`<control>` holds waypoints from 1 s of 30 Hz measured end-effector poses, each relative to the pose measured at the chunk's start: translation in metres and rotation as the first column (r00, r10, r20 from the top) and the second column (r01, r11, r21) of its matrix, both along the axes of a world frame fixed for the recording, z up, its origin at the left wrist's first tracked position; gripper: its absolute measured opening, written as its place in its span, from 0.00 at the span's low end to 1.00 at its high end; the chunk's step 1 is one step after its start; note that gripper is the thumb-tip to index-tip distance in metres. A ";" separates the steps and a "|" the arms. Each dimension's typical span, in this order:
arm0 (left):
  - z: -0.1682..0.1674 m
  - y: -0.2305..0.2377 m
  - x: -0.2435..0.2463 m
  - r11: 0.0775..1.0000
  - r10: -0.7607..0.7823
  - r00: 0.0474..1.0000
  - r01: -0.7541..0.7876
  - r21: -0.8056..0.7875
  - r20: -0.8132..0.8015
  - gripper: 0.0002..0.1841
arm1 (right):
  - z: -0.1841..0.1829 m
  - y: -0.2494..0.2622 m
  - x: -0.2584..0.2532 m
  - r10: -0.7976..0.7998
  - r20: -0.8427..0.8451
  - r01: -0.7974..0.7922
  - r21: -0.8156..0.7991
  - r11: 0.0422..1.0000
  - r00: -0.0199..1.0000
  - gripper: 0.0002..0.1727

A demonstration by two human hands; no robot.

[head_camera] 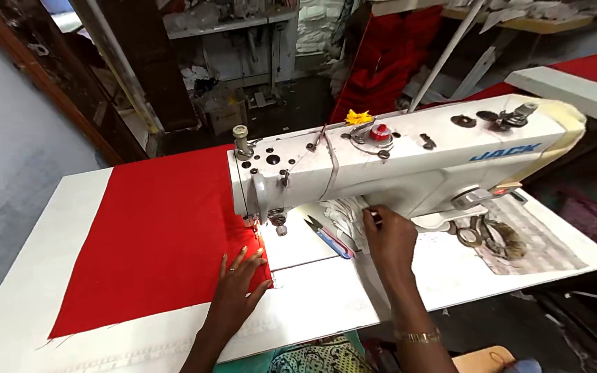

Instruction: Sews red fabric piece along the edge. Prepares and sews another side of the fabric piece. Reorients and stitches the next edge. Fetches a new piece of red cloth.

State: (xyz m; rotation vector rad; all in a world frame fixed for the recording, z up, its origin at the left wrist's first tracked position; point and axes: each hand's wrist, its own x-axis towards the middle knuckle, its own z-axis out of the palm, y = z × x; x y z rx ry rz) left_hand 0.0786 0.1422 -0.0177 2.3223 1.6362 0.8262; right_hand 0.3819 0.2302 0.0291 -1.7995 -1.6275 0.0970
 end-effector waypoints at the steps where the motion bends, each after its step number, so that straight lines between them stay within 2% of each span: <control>1: 0.000 0.000 0.000 1.000 -0.006 1.000 0.006 0.004 0.004 0.24 | 0.001 0.013 -0.001 -0.022 0.025 0.022 -0.009 1.000 0.999 0.15; 4: -0.001 0.000 -0.003 1.000 -0.023 0.999 0.022 0.018 0.025 0.23 | 0.005 0.043 -0.007 -0.070 0.128 0.078 -0.060 0.995 0.989 0.16; 6: 0.003 -0.002 -0.001 0.996 -0.015 0.991 0.003 0.092 0.135 0.16 | 0.008 0.038 -0.011 -0.054 0.125 0.045 0.077 0.996 0.991 0.16; 8: 0.014 -0.007 0.007 0.992 -0.008 0.932 -0.038 0.117 0.364 0.11 | 0.013 0.007 -0.024 0.121 -0.027 -0.115 0.170 0.979 0.992 0.13; 9: 0.022 -0.009 0.013 0.998 0.000 0.873 -0.034 0.061 0.487 0.11 | 0.013 -0.016 -0.037 0.249 -0.145 -0.227 0.154 0.962 0.957 0.12; 11: 0.033 -0.014 0.024 0.991 0.062 0.711 0.042 -0.130 0.701 0.12 | 0.007 -0.059 -0.073 0.441 -0.442 -0.452 0.088 0.888 0.781 0.10; 12: 0.036 -0.016 0.030 0.978 0.119 0.625 0.059 -0.200 0.771 0.09 | 0.002 -0.076 -0.088 0.487 -0.533 -0.544 0.058 0.837 0.692 0.10; 13: 0.038 -0.017 0.033 0.964 0.186 0.554 0.059 -0.261 0.811 0.07 | -0.001 -0.085 -0.096 0.512 -0.563 -0.594 0.046 0.803 0.649 0.10; 14: 0.039 -0.019 0.032 0.948 0.240 0.495 0.065 -0.311 0.835 0.06 | -0.004 -0.086 -0.094 0.522 -0.536 -0.594 0.047 0.803 0.663 0.10; 15: 0.040 -0.021 0.028 0.937 0.279 0.451 0.067 -0.344 0.848 0.07 | -0.006 -0.082 -0.084 0.509 -0.460 -0.551 0.049 0.833 0.728 0.09; 17: 0.042 -0.025 0.015 0.927 0.321 0.401 0.055 -0.372 0.858 0.11 | -0.005 -0.062 -0.051 0.379 -0.193 -0.378 0.045 0.925 0.905 0.10; 18: 0.044 -0.026 0.007 0.925 0.326 0.391 0.053 -0.375 0.860 0.13 | -0.004 -0.049 -0.033 0.304 -0.095 -0.303 0.032 0.953 0.948 0.11; 20: 0.050 -0.025 -0.005 0.923 0.330 0.411 0.048 -0.381 0.850 0.16 | -0.012 -0.021 -0.006 0.217 -0.013 -0.217 -0.008 0.976 0.976 0.13; 23: 0.055 -0.018 -0.016 0.919 0.335 0.522 0.004 -0.395 0.785 0.14 | -0.017 0.003 0.003 0.206 0.077 -0.204 -0.030 0.978 0.976 0.12; 26: 0.060 0.000 -0.017 0.909 0.350 0.648 -0.062 -0.412 0.676 0.05 | 0.002 -0.014 -0.036 0.252 0.049 -0.255 0.055 0.965 0.966 0.13; 28: 0.057 0.016 -0.015 0.907 0.317 0.762 -0.069 -0.416 0.565 0.06 | 0.002 -0.034 -0.079 0.342 -0.038 -0.340 0.054 0.939 0.939 0.11; 30: 0.052 0.030 -0.010 0.914 0.255 0.855 -0.060 -0.402 0.452 0.09 | -0.010 -0.049 -0.117 0.433 -0.151 -0.440 -0.016 0.898 0.889 0.09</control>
